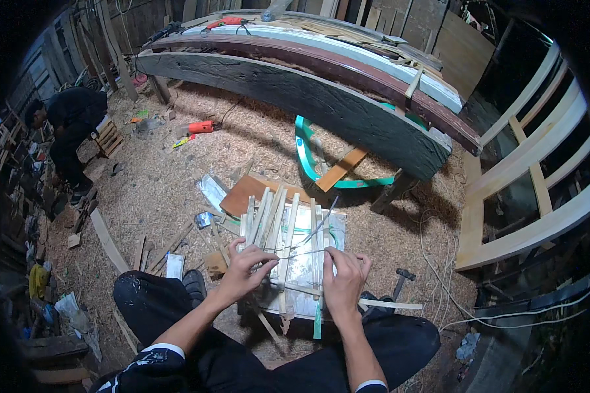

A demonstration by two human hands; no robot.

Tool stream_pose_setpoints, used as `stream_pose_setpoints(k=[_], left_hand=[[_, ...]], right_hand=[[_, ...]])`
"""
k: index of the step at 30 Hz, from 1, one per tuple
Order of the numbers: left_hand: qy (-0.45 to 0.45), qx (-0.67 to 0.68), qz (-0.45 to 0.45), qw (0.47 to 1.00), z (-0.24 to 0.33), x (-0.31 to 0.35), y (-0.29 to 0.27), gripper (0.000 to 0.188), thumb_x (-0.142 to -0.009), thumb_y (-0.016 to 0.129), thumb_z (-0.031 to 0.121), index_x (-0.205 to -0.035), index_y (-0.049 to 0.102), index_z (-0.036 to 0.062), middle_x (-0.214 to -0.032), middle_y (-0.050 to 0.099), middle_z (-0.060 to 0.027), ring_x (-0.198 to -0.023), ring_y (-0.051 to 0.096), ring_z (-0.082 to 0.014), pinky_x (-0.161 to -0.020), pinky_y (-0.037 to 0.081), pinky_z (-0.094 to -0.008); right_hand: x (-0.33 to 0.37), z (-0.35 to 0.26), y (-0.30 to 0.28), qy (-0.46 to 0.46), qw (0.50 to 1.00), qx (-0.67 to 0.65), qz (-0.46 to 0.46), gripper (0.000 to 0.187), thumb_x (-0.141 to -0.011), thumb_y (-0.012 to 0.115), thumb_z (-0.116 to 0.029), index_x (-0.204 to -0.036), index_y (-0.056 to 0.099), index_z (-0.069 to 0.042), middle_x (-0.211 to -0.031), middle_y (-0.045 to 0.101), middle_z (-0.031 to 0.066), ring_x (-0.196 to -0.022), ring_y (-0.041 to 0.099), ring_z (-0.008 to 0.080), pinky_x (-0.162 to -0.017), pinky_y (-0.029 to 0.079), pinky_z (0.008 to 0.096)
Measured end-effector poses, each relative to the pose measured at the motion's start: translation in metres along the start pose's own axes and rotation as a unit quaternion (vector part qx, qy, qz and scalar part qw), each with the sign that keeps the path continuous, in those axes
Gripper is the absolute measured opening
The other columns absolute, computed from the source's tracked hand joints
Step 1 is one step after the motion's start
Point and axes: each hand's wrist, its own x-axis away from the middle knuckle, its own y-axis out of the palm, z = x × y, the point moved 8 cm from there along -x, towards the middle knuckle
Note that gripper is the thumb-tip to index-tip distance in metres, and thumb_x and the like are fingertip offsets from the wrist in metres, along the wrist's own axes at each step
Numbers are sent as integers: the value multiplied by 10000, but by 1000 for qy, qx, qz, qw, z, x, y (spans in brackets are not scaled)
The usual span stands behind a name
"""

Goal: Assembling and aligning thin wood strips on a work surface in a workshop environment.

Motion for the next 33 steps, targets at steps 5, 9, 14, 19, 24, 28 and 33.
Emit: stream_pose_setpoints(k=[5, 9, 14, 19, 24, 28, 33], left_hand=[[4, -8, -19, 1000, 0, 2, 9, 109, -914, 748, 193, -996, 773, 126, -863, 724, 4, -885, 646, -150, -1080, 250, -473], [25, 1, -34, 999, -2, 5, 17, 117, -906, 756, 205, -998, 781, 137, -841, 707, 10, -907, 642, -151, -1084, 251, -486], [27, -3, -45, 999, 2, 1, 15, 115, -902, 759, 204, -991, 783, 136, -841, 702, 15, -914, 640, -147, -1084, 253, -488], [0, -24, -18, 1000, -8, -2, 4, 100, -905, 750, 202, -974, 780, 136, -871, 722, 14, -906, 645, -145, -1095, 246, -507], [-7, -48, -60, 997, -14, -1, 7, 108, -911, 742, 196, -987, 779, 129, -900, 730, 5, -933, 641, -155, -1101, 233, -518], [-26, -36, -86, 995, -16, 0, 12, 129, -913, 738, 202, -1015, 779, 135, -907, 725, -4, -982, 633, -170, -1106, 221, -531], [-27, -28, -114, 993, -16, 5, 22, 163, -910, 743, 222, -1045, 775, 136, -917, 723, -10, -1009, 631, -178, -1113, 213, -537]], right_hand=[[9, -37, 9, -108, 993, 35, -43, 359, -895, 718, -196, -1240, 674, -106, -1261, 647, 37, -1317, 524, 226, -1139, 196, 551], [25, -60, 26, -178, 980, 16, -85, 298, -868, 748, -189, -1161, 717, -145, -1105, 698, 9, -1235, 592, 201, -1128, 209, 549], [21, -41, 26, -162, 984, -20, -69, 107, -864, 760, -128, -968, 742, -112, -888, 732, 9, -1045, 685, 191, -1106, 240, 520], [6, -19, 10, -79, 997, 1, -25, 75, -856, 727, -94, -931, 721, -85, -894, 715, 43, -1008, 670, 207, -1095, 274, 520], [2, -2, 3, -29, 999, 30, 8, 40, -859, 709, -98, -882, 705, -66, -882, 707, 59, -969, 659, 222, -1095, 284, 510], [5, 3, 5, -8, 999, 53, -10, 74, -864, 706, -108, -926, 711, -67, -927, 711, 64, -1012, 648, 227, -1112, 269, 514], [9, -15, 17, -64, 996, 57, -33, 174, -881, 713, -160, -1037, 717, -83, -1036, 708, 56, -1128, 621, 236, -1136, 225, 553]])
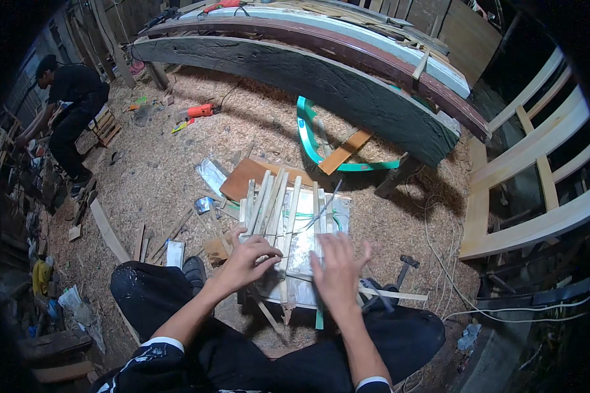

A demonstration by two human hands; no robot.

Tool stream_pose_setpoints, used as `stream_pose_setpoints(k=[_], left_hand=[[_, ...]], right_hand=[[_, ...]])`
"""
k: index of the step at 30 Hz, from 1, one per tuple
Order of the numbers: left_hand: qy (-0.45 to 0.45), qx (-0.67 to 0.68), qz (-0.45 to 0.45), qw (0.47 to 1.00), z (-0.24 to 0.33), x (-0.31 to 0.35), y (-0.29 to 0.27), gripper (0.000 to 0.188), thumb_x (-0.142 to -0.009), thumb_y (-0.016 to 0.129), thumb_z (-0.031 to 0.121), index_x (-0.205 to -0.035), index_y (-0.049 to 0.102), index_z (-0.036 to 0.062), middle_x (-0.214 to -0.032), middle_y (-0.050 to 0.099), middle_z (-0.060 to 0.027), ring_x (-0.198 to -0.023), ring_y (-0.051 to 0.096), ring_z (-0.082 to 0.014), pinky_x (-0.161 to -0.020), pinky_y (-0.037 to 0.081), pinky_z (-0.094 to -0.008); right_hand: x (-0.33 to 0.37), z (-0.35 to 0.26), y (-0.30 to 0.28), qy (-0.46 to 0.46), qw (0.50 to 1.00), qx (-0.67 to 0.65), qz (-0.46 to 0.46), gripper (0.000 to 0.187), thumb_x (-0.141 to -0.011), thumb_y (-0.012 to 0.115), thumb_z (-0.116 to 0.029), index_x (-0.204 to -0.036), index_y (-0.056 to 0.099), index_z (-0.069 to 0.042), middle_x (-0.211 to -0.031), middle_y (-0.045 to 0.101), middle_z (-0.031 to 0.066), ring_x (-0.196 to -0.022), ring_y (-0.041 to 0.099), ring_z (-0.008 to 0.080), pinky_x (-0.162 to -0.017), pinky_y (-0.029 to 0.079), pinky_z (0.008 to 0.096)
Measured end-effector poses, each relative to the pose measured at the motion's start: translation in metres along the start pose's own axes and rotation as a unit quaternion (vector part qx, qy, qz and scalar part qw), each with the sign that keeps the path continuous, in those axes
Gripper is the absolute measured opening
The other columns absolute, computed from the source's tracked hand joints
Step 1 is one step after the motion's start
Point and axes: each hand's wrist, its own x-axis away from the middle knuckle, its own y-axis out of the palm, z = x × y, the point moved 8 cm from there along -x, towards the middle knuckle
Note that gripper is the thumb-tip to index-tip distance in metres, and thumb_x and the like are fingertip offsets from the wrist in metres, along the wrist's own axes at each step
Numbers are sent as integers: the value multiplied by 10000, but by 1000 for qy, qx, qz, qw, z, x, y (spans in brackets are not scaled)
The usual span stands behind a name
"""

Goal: Assembling and aligning thin wood strips on a work surface in a workshop environment.

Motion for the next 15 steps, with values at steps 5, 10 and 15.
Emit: stream_pose_setpoints(k=[5, 10, 15], left_hand=[[-3, 26, -6, 1000, 0, -2, 6, 189, -912, 744, 238, -1066, 768, 132, -934, 727, -14, -1037, 633, -185, -1117, 208, -543], [-9, 15, -9, 1000, -6, -2, 5, 143, -922, 731, 202, -1045, 771, 140, -939, 721, 2, -1052, 634, -159, -1116, 187, -514], [-22, -11, -25, 999, -12, 0, -3, 133, -915, 716, 200, -1002, 783, 124, -919, 734, -31, -1027, 637, -206, -1119, 203, -545]], right_hand=[[18, -28, 31, -79, 985, -86, -124, 140, -890, 744, -164, -1012, 741, -94, -998, 729, 42, -1122, 648, 222, -1140, 221, 553], [9, -13, 22, -47, 991, -84, -91, 48, -899, 720, -128, -926, 721, -89, -895, 707, 45, -954, 666, 208, -1099, 276, 528], [5, 12, 15, -8, 996, -49, -71, 41, -919, 691, -121, -903, 708, -87, -875, 693, 56, -942, 661, 227, -1093, 280, 520]])
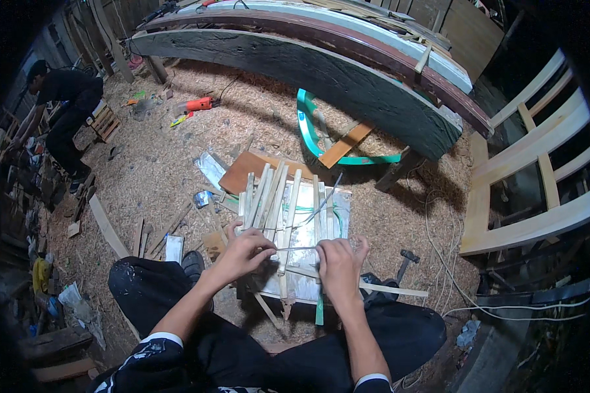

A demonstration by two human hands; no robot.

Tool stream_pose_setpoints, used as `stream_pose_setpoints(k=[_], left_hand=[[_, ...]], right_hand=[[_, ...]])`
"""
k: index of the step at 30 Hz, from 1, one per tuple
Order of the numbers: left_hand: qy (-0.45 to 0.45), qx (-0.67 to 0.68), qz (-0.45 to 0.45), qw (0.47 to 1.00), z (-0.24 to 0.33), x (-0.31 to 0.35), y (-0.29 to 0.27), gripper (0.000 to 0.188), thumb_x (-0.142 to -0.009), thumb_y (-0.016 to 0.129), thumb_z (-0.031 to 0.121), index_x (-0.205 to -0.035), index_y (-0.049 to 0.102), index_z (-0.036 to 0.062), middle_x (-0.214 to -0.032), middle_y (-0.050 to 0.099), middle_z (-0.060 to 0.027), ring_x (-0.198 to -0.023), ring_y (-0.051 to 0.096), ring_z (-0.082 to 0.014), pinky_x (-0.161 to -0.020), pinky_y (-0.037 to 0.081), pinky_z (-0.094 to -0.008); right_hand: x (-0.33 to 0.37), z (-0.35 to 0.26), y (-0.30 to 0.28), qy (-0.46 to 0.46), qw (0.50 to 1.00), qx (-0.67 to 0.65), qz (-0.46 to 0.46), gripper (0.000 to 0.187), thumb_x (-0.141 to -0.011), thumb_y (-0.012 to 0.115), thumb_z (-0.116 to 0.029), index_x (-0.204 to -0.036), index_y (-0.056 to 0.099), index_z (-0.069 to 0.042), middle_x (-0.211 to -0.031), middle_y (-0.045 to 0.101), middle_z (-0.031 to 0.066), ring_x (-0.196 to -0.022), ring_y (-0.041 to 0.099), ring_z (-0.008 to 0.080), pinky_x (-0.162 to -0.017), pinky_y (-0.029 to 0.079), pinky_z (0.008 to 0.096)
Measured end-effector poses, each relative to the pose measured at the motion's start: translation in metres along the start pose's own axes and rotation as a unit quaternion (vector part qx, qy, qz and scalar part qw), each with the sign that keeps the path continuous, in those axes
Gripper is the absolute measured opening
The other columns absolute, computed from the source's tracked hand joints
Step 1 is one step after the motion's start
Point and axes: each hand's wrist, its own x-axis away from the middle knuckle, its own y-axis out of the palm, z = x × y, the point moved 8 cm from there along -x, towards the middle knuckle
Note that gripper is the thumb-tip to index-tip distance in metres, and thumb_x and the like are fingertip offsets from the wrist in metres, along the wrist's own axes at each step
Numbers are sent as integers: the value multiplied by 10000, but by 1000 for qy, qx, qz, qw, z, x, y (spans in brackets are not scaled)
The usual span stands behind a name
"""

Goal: Assembling and aligning thin wood strips on a work surface in a workshop environment.

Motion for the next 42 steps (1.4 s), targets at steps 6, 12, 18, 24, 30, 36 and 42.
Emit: stream_pose_setpoints(k=[6, 12, 18, 24, 30, 36, 42], left_hand=[[-13, 13, -15, 1000, 1, 2, 12, 143, -924, 707, 219, -981, 785, 113, -919, 735, -45, -998, 640, -228, -1113, 213, -553], [-17, 15, -36, 999, 0, 1, 19, 125, -931, 708, 206, -983, 779, 116, -956, 741, -19, -1043, 633, -189, -1111, 200, -512], [-10, 6, -15, 1000, -4, 0, 14, 134, -933, 709, 237, -966, 773, 124, -923, 727, -13, -1041, 630, -197, -1110, 197, -528], [-34, -20, -67, 997, -11, 6, 26, 192, -922, 721, 282, -1016, 755, 118, -975, 699, -22, -1132, 599, -219, -1116, 183, -578], [26, -110, -60, 992, -32, 21, 38, 371, -821, 789, 288, -1144, 717, 121, -1287, 609, -85, -1339, 471, -307, -1140, 216, -593], [40, -126, -40, 990, -27, 34, 48, 365, -847, 761, 288, -1159, 695, 110, -1492, 471, -188, -1432, 362, -372, -1154, 194, -587], [32, -89, -15, 995, -35, 39, 53, 322, -875, 707, 210, -1172, 686, 89, -1519, 447, -198, -1431, 357, -378, -1155, 222, -550]], right_hand=[[4, -15, 9, -8, 1000, -8, -7, 72, -927, 693, -143, -965, 723, -89, -882, 695, 57, -957, 661, 224, -1110, 263, 516], [11, -22, 30, -31, 994, -80, -68, 80, -903, 718, -137, -964, 743, -91, -846, 707, 49, -895, 678, 213, -1097, 293, 520], [3, -3, 28, 8, 992, -97, -80, 90, -911, 722, -164, -927, 746, -79, -852, 738, 75, -864, 692, 243, -1061, 327, 489], [5, -3, 45, 19, 987, -112, -114, 113, -927, 699, -178, -928, 744, -74, -860, 740, 100, -872, 689, 271, -1049, 334, 488], [5, 27, 55, 57, 983, -32, -171, 133, -924, 689, -187, -918, 749, -68, -861, 737, 124, -893, 690, 298, -1054, 323, 516], [10, 25, 72, 34, 973, 7, -228, 123, -911, 697, -187, -880, 757, -84, -872, 729, 123, -948, 662, 304, -1041, 324, 523], [10, 25, 82, 31, 975, -16, -222, 123, -906, 688, -188, -881, 758, -89, -894, 722, 114, -976, 643, 310, -1033, 322, 529]])
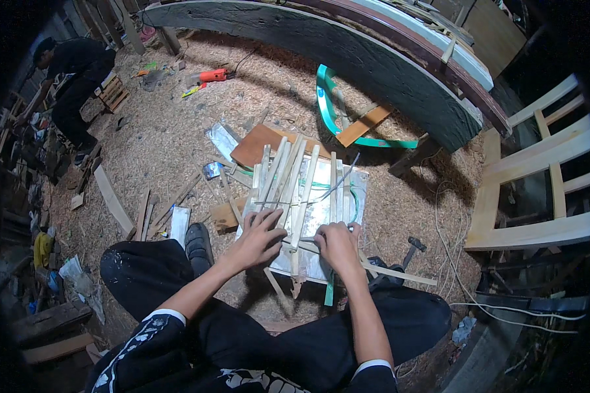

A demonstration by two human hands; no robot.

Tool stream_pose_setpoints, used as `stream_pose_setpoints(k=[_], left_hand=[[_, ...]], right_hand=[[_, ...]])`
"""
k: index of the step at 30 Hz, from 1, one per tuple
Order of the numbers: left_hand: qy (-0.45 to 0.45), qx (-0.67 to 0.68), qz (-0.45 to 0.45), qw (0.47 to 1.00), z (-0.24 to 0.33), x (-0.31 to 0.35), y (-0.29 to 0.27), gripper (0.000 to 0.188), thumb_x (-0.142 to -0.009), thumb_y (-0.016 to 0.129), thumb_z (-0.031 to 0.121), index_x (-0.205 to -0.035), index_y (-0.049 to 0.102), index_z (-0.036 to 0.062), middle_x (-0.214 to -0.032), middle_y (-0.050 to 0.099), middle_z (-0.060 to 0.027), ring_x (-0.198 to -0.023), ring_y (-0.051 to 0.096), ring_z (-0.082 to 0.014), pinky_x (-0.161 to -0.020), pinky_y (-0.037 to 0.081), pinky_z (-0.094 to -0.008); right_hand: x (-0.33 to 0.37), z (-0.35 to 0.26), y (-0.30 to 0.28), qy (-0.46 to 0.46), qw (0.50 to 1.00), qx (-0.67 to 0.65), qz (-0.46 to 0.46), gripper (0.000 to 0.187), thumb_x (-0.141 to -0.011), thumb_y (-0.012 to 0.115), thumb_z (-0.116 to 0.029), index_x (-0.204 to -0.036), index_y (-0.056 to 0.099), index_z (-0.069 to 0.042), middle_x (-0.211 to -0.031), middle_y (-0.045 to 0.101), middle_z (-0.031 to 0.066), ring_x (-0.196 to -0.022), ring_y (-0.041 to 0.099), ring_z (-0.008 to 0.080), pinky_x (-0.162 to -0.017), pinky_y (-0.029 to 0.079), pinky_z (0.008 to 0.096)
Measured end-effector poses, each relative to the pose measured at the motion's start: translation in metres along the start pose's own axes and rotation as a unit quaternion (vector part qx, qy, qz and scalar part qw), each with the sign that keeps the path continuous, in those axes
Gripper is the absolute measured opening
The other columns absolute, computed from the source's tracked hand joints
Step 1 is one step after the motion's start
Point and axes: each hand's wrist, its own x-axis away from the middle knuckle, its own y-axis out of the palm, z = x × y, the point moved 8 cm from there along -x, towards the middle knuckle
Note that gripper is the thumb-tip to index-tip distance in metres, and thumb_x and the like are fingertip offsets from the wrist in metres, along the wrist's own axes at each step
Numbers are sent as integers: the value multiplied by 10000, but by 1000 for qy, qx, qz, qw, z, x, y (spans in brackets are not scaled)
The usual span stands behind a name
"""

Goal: Assembling and aligning thin wood strips on a work surface in a workshop environment.

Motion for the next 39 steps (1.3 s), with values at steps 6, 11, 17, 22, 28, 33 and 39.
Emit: stream_pose_setpoints(k=[6, 11, 17, 22, 28, 33, 39], left_hand=[[16, -2, 21, 1000, 1, 3, -1, 293, -868, 697, 184, -1135, 666, 67, -1500, 466, -177, -1414, 376, -361, -1141, 240, -540], [24, -2, 30, 999, 4, -2, 0, 266, -865, 696, 173, -1104, 664, 62, -1462, 493, -161, -1405, 386, -359, -1136, 249, -534], [36, -21, 41, 998, 10, -5, -5, 252, -855, 706, 161, -1085, 670, 64, -1426, 515, -153, -1396, 396, -360, -1129, 259, -531], [38, -25, 48, 998, 8, -4, -3, 250, -852, 714, 160, -1081, 672, 66, -1426, 516, -150, -1397, 395, -361, -1130, 261, -529], [35, -31, 49, 998, 10, -4, -3, 253, -852, 723, 167, -1079, 673, 68, -1430, 515, -152, -1399, 393, -364, -1137, 254, -536], [34, -27, 49, 998, 9, -3, -2, 252, -856, 728, 174, -1082, 677, 73, -1449, 506, -153, -1411, 383, -366, -1146, 243, -538], [26, -25, 43, 998, 5, -1, 0, 303, -848, 741, 183, -1131, 678, 95, -1483, 482, -166, -1430, 363, -370, -1155, 232, -540]], right_hand=[[-2, 2, 8, 23, 998, -15, -60, 136, -907, 681, -197, -905, 761, -87, -894, 724, 128, -981, 638, 327, -1006, 327, 520], [-5, 1, 16, 16, 998, -21, -56, 156, -911, 682, -218, -898, 766, -87, -894, 726, 140, -980, 638, 326, -952, 329, 500], [-9, -6, 20, 2, 994, -24, -103, 155, -911, 682, -216, -930, 771, -91, -903, 721, 139, -977, 640, 316, -942, 337, 487], [-13, -18, 25, -52, 995, -15, -81, 175, -928, 690, -241, -991, 763, -95, -920, 719, 125, -953, 649, 324, -896, 362, 444], [-15, -12, 30, -51, 993, -78, -77, 195, -914, 692, -175, -1048, 732, -39, -993, 724, 179, -964, 672, 407, -841, 505, 500], [-14, -5, 28, -32, 995, -61, -76, 156, -877, 712, -134, -1015, 741, -65, -950, 724, 188, -935, 676, 389, -821, 501, 476], [-16, -17, 25, -55, 993, -90, -47, 102, -855, 728, -130, -906, 758, -47, -891, 715, 195, -890, 675, 392, -817, 501, 479]])
